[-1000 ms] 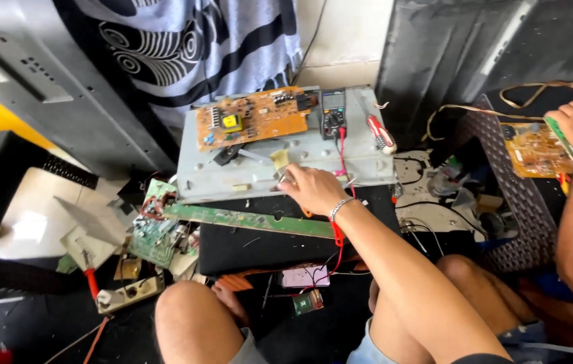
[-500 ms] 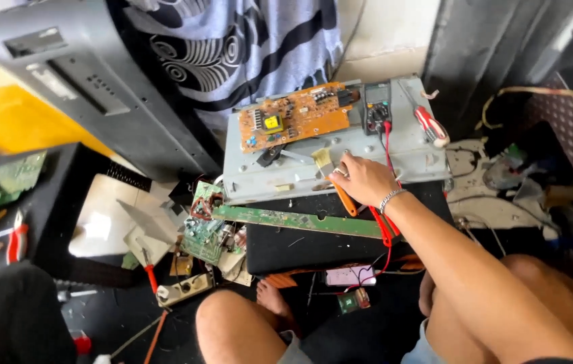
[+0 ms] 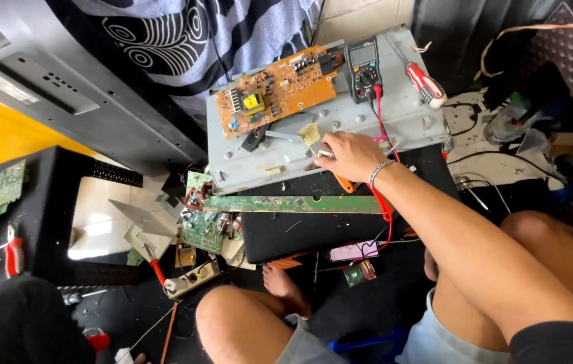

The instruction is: Diagnosing and cleaning a television circuit board using a multimeter and a brush.

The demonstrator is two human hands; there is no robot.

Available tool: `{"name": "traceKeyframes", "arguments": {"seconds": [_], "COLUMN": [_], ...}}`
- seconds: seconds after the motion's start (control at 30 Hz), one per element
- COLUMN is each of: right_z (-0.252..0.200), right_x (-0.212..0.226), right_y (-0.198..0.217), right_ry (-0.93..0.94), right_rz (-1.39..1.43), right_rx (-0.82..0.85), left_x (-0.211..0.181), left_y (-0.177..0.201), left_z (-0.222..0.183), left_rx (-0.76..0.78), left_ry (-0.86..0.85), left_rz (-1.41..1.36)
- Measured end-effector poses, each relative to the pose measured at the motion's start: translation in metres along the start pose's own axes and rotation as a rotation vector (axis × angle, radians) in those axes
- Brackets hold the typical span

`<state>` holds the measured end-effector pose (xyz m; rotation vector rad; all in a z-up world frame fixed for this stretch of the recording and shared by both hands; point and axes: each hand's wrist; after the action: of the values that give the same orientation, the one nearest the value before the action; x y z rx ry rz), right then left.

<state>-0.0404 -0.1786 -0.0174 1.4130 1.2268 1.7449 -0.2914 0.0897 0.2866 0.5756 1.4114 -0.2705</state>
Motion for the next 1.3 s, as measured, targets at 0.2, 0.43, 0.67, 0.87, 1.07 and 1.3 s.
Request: {"name": "traceKeyframes", "arguments": {"seconds": [0.2,0.43,0.67,0.87,1.07,1.3], "right_z": [0.019,0.026,0.032,0.034,0.032,0.045], "right_x": [0.009,0.005,-0.026,-0.028,-0.023,-0.037], "right_y": [0.006,0.023,0.049,0.042,0.06,0.021], "right_ry": [-0.164,-0.466,-0.404,-0.435,-0.3,-0.347], "right_rz": [0.708,1.853,1.981,2.053,1.844,1.946], "right_rx": [-0.133,-0.323,-0.519,-0.605,-0.483,-0.582], "left_x": [0.114,0.213,0.216,0.237,0.245,0.262], "left_y": [-0.062,-0.157,-0.207,-0.194,-0.23,-0.207], "left_z": [0.068,0.137,0.098,0.137,0.094,0.132], "left_rx": [0.117,-0.154,-0.069,-0.162,0.02,-0.216], "left_ry": [-0.128,-0.253,0.005,-0.029,0.194,0.069], "left_rz": [-0.093,-0.008,-0.347,-0.43,-0.511,-0.413]}}
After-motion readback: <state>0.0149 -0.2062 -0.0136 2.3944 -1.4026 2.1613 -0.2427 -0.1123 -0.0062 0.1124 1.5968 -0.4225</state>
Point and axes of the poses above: each hand's wrist, its own z-axis towards the middle knuckle, its own y-axis out of the back of the hand, x = y × z, and after that the axes turned 3 degrees about -z, right-handed
